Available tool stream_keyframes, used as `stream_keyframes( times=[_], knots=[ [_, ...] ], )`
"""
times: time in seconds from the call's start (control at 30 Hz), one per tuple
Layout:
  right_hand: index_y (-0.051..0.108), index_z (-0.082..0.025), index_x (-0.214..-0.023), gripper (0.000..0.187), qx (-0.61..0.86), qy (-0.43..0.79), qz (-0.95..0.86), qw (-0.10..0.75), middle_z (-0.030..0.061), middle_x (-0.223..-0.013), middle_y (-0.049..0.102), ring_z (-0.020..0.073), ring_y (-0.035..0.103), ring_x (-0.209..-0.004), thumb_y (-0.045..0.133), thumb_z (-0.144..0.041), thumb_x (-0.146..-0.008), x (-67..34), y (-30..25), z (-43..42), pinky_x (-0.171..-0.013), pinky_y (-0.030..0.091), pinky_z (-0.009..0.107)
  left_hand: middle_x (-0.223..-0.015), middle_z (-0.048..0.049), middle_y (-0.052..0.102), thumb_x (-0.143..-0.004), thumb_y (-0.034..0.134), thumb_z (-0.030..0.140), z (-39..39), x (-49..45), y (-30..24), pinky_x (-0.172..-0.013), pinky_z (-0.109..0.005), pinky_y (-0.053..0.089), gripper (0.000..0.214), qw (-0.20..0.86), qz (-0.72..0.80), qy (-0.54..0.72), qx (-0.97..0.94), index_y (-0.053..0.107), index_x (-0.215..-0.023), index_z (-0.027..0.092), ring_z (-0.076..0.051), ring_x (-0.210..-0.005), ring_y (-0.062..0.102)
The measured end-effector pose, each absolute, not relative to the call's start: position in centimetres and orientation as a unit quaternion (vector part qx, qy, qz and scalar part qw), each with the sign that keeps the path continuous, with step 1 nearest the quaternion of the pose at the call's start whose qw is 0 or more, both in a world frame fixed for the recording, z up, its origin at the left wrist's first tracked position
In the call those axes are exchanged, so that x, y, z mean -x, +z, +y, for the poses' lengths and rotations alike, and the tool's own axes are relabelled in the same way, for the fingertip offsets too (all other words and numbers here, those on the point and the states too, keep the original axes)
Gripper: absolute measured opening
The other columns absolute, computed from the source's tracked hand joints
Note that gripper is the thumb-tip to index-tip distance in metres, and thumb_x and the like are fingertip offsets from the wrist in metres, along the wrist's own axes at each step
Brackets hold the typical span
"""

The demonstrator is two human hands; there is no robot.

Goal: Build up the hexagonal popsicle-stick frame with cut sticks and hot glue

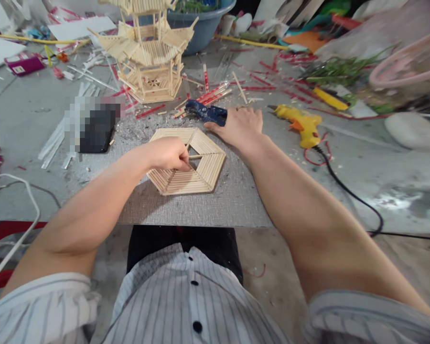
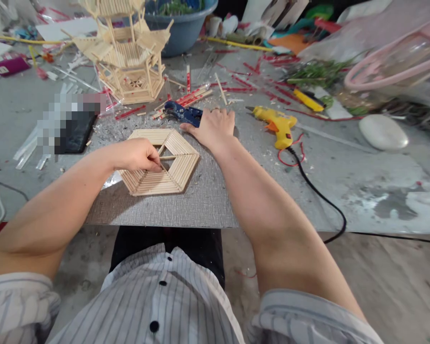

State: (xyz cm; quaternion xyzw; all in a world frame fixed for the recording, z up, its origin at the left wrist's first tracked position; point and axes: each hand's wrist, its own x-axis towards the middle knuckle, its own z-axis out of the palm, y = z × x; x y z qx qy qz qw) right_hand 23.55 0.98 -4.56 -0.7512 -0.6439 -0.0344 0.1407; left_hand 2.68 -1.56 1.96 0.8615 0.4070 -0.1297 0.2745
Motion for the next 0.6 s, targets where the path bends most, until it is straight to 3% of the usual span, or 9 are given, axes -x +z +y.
stream_keyframes(
  times=[0.27, 0.47, 0.53, 0.6],
  knots=[
    [0.058, -0.014, -0.125, 0.058, 0.755, 0.004, -0.635, 0.166, 0.0203, -0.136, 0.051, 0.0354, 0.045, -0.126, 0.032, -0.055, -0.093, -23.4, -2.7, 0.7, -0.100, 0.033, 0.054, -0.079, -0.0057, 0.071, -0.076, 0.062, 0.035, -1.5, -2.6, 2.3, -0.065, -0.027, 0.034, 0.027, 0.258, 0.391, -0.145, -0.871, 0.075, -0.088, 0.014, -0.014, -0.066, 0.055],
    [0.067, -0.014, -0.116, 0.043, 0.833, 0.005, -0.535, 0.143, 0.0211, -0.119, 0.063, 0.0348, 0.056, -0.112, 0.045, -0.037, -0.087, -27.1, 1.5, -0.2, -0.083, 0.041, 0.044, -0.075, -0.0047, 0.070, -0.072, 0.064, 0.037, -1.2, -2.2, 2.4, -0.065, -0.027, 0.036, 0.025, 0.290, 0.391, -0.115, -0.866, 0.074, -0.082, 0.016, -0.014, -0.067, 0.056],
    [0.069, -0.012, -0.114, 0.041, 0.874, -0.007, -0.474, 0.107, 0.0243, -0.118, 0.062, 0.0353, 0.057, -0.111, 0.050, -0.032, -0.083, -29.8, 1.6, -1.0, -0.079, 0.040, 0.044, -0.071, -0.0036, 0.068, -0.072, 0.064, 0.036, -0.9, -1.9, 2.3, -0.064, -0.027, 0.035, 0.022, 0.312, 0.397, -0.088, -0.859, 0.072, -0.078, 0.016, -0.013, -0.065, 0.054],
    [0.068, -0.006, -0.114, 0.047, 0.892, -0.007, -0.444, 0.088, 0.0307, -0.117, 0.060, 0.0385, 0.057, -0.109, 0.056, -0.038, -0.081, -33.0, 1.0, -1.9, -0.074, 0.039, 0.046, -0.067, -0.0025, 0.065, -0.072, 0.065, 0.035, -0.7, -1.6, 2.1, -0.062, -0.027, 0.034, 0.020, 0.345, 0.404, -0.047, -0.846, 0.070, -0.075, 0.015, -0.012, -0.062, 0.051]
  ],
)
